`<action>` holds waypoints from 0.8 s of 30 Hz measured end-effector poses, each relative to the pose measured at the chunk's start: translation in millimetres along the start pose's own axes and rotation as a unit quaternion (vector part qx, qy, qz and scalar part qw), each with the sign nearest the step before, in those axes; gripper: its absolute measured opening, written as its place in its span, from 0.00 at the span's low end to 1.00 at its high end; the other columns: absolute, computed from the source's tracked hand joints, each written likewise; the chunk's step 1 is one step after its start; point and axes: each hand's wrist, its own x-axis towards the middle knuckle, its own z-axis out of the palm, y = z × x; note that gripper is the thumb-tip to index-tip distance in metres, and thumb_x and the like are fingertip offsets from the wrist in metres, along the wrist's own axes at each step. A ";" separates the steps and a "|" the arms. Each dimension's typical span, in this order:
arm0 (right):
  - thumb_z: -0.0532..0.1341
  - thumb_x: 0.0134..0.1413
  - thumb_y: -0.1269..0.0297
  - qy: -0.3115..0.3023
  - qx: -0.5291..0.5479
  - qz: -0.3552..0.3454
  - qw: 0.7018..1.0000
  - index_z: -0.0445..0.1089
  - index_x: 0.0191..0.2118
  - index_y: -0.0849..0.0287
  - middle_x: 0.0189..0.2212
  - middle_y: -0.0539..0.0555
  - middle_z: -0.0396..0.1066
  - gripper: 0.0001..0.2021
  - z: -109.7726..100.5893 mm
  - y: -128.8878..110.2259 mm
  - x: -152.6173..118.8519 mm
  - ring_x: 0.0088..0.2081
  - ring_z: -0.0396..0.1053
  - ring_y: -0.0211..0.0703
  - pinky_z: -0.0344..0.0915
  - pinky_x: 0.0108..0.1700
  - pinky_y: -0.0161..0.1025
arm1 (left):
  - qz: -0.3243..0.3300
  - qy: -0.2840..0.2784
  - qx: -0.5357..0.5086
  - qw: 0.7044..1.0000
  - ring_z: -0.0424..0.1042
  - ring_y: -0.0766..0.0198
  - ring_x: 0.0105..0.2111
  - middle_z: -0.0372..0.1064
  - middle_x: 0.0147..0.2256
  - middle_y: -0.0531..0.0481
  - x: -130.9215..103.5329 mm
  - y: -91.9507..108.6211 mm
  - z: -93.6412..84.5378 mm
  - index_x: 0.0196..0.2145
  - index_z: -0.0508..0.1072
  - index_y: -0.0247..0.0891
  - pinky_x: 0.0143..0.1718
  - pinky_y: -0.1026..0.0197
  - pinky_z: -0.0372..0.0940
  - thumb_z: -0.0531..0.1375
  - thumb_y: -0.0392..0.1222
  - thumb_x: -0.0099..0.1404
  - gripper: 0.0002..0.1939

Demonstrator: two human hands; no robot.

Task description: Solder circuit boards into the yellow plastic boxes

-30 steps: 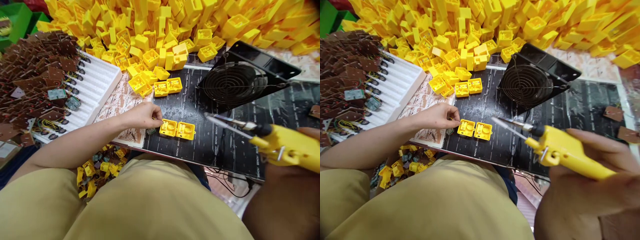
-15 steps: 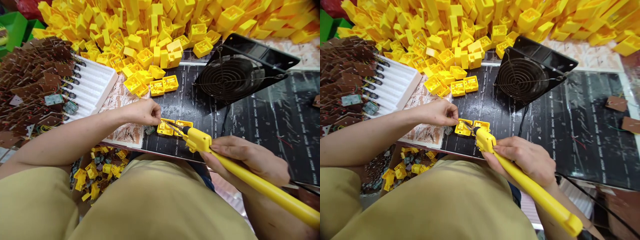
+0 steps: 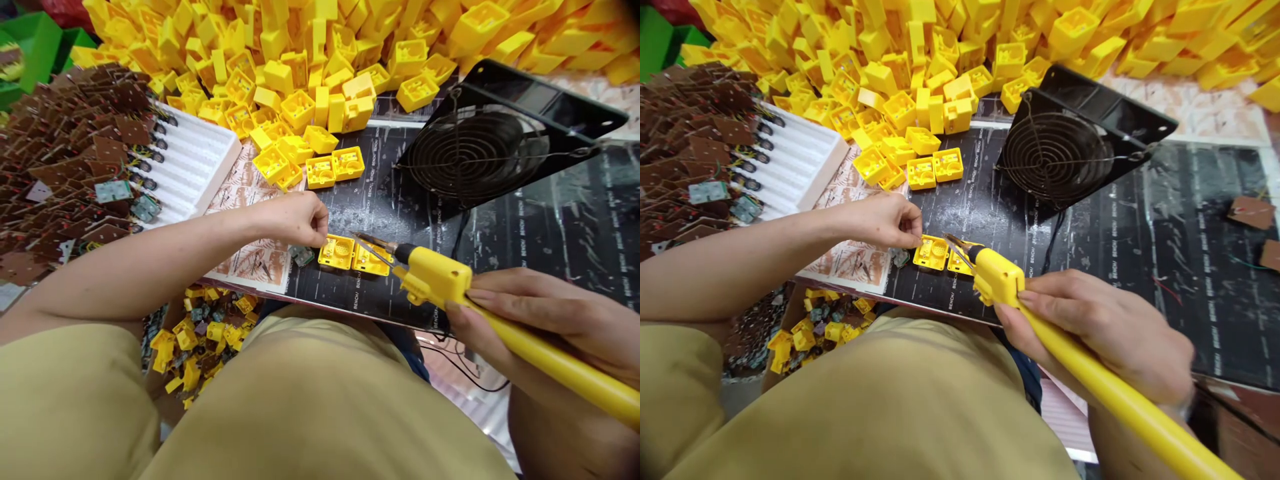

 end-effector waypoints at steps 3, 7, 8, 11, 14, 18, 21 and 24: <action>0.70 0.53 0.65 0.051 0.043 0.119 0.991 0.71 0.35 0.50 0.34 0.50 0.74 0.08 3.4 -19.9 -4.3 0.33 0.73 0.44 0.68 0.24 0.39 | -0.003 0.000 0.015 1.000 0.68 0.70 0.24 0.71 0.23 0.55 0.0 3.1 -0.4 0.26 0.76 0.35 0.29 0.66 0.58 0.63 0.36 0.54 0.02; 0.71 0.53 0.62 0.094 0.069 0.181 0.977 0.72 0.38 0.49 0.36 0.50 0.75 0.08 8.7 -32.3 -6.3 0.34 0.72 0.45 0.68 0.28 0.41 | 0.022 0.024 0.079 0.996 0.70 0.68 0.27 0.74 0.25 0.53 -7.0 5.7 -1.2 0.29 0.78 0.36 0.32 0.65 0.59 0.63 0.38 0.56 0.05; 0.71 0.53 0.62 0.089 0.043 0.162 0.982 0.73 0.39 0.49 0.36 0.49 0.76 0.08 9.1 -31.3 -7.0 0.34 0.73 0.43 0.69 0.30 0.41 | 0.030 0.034 0.090 0.995 0.71 0.67 0.29 0.75 0.27 0.52 -9.6 4.8 -0.6 0.30 0.79 0.36 0.33 0.64 0.59 0.63 0.39 0.58 0.06; 0.70 0.55 0.59 0.094 -0.047 0.162 0.981 0.75 0.45 0.47 0.36 0.48 0.78 0.11 9.1 -26.2 -7.7 0.32 0.75 0.41 0.71 0.31 0.40 | 0.052 0.071 0.032 0.996 0.73 0.65 0.33 0.77 0.32 0.49 -15.1 -2.9 5.4 0.33 0.79 0.35 0.38 0.62 0.62 0.62 0.42 0.61 0.08; 0.70 0.56 0.58 0.094 -0.082 0.153 0.980 0.75 0.49 0.48 0.35 0.48 0.78 0.15 9.5 -20.7 -4.3 0.31 0.75 0.42 0.71 0.26 0.39 | 0.051 0.106 -0.118 0.986 0.71 0.68 0.30 0.76 0.31 0.49 -13.4 -14.0 14.8 0.36 0.78 0.33 0.35 0.64 0.64 0.62 0.40 0.61 0.08; 0.68 0.58 0.62 0.063 -0.104 -0.027 0.992 0.75 0.46 0.52 0.33 0.48 0.79 0.10 8.5 -3.2 -1.2 0.27 0.75 0.39 0.72 0.25 0.36 | 0.057 0.076 -0.175 0.980 0.69 0.70 0.29 0.75 0.29 0.51 -10.4 -19.9 17.7 0.32 0.77 0.32 0.33 0.65 0.63 0.63 0.38 0.59 0.06; 0.70 0.56 0.61 0.072 -0.097 -0.023 0.992 0.74 0.49 0.51 0.36 0.49 0.79 0.15 6.4 4.6 -6.9 0.26 0.76 0.41 0.71 0.22 0.36 | 0.061 0.046 -0.130 0.989 0.69 0.70 0.28 0.75 0.28 0.51 -14.7 -16.4 13.0 0.31 0.77 0.33 0.33 0.66 0.62 0.63 0.38 0.61 0.06; 0.71 0.54 0.59 0.055 -0.077 0.046 0.994 0.74 0.52 0.47 0.37 0.48 0.79 0.19 5.4 -7.8 -13.2 0.27 0.76 0.43 0.73 0.23 0.37 | 0.068 0.044 -0.040 0.996 0.72 0.67 0.31 0.77 0.32 0.50 -19.6 -10.6 10.8 0.33 0.78 0.34 0.35 0.65 0.62 0.62 0.38 0.61 0.06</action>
